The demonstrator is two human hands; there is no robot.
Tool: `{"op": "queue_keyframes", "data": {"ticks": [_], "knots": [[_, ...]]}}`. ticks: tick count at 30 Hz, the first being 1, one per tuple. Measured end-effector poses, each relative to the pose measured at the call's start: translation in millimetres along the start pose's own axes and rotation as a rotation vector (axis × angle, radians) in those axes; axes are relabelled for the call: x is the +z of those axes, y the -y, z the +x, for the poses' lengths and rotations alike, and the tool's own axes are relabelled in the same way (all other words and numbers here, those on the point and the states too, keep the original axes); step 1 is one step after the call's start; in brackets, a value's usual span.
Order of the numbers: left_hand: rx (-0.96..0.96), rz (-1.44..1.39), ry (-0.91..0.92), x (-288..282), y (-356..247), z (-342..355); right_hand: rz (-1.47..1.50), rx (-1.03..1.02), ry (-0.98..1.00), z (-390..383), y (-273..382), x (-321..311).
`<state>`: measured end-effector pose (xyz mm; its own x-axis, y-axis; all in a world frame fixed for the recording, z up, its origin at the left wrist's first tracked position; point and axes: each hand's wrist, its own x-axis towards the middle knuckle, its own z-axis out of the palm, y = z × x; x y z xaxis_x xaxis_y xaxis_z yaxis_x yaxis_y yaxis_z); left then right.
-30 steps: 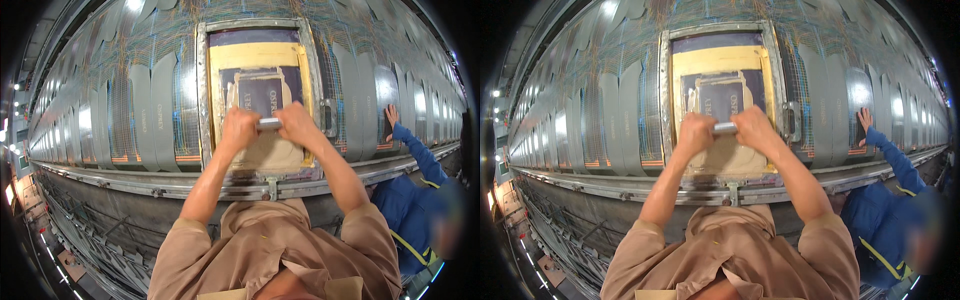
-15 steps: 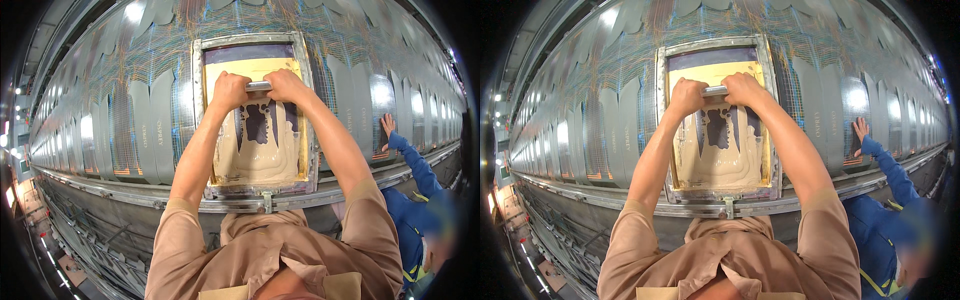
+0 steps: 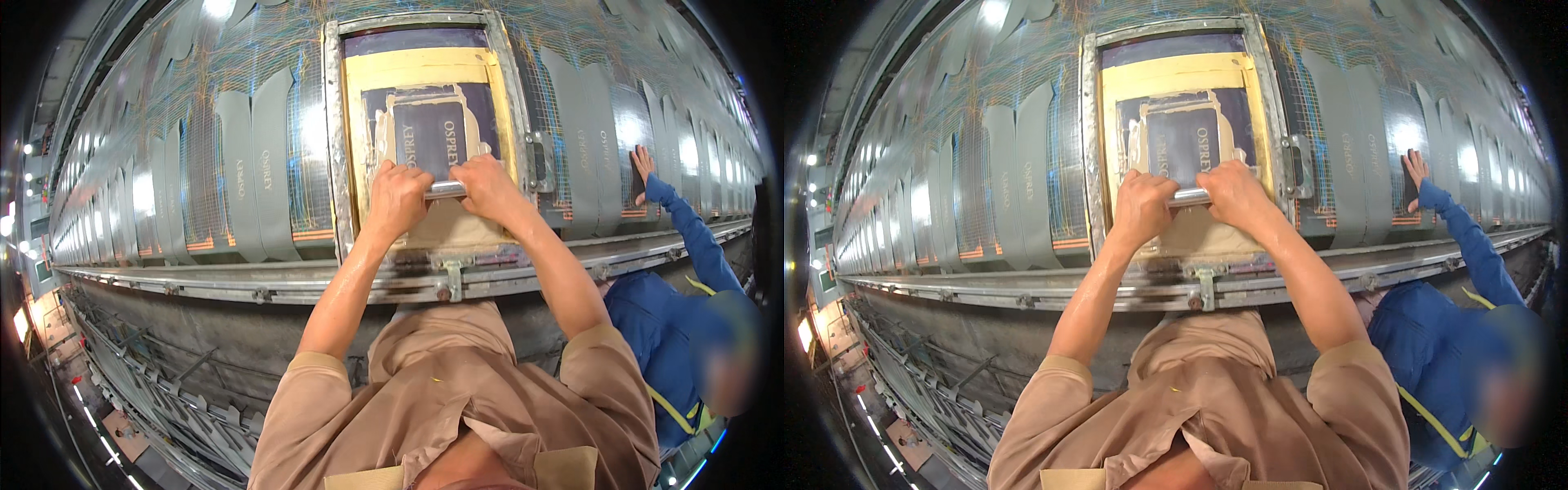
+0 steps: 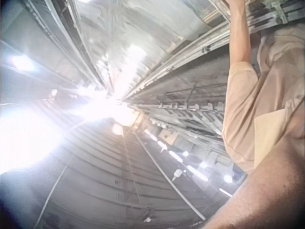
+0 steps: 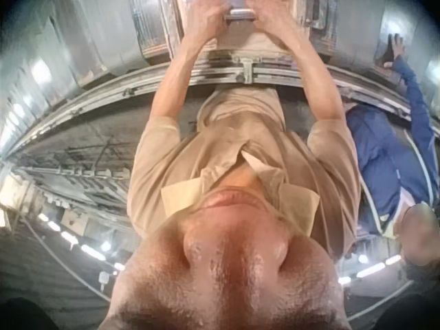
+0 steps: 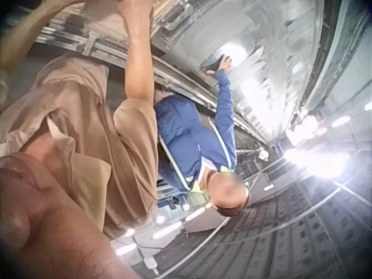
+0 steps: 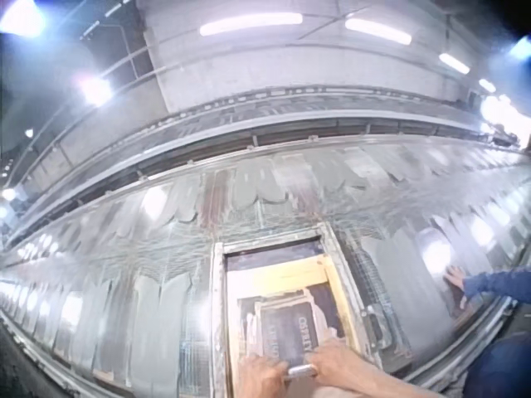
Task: The person uses a squeegee to spread a thick beige paste across a screen printing frame labeled 'OSPREY'. The person repeatedly pulls the paste from the bottom to the top of the frame, smoothing the surface in a repetitive motion.
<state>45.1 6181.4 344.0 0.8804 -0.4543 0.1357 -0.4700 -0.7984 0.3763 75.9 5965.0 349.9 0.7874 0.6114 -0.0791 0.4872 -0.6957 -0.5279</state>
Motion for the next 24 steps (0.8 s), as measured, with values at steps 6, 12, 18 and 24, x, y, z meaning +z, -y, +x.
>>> {"op": "queue_keyframes", "data": {"ticks": [6, 12, 18, 24], "knots": [[-0.003, 0.033, -0.061, -19.1, -12.9, -16.4, 0.168, 0.206, -0.256, -7.8, -11.1, -24.5], [0.078, 0.022, -0.063, -13.2, -42.9, -51.7, 0.098, 0.83, -0.686, -36.7, -132.9, 4.5], [0.07, -0.026, -0.058, -8.0, -27.8, -48.1, 0.291, 0.795, -0.736, -33.8, -121.1, 6.6], [0.164, 0.134, -0.248, -24.9, 43.5, 85.4, 0.333, 0.73, -0.82, -39.9, -115.7, -5.4]]}}
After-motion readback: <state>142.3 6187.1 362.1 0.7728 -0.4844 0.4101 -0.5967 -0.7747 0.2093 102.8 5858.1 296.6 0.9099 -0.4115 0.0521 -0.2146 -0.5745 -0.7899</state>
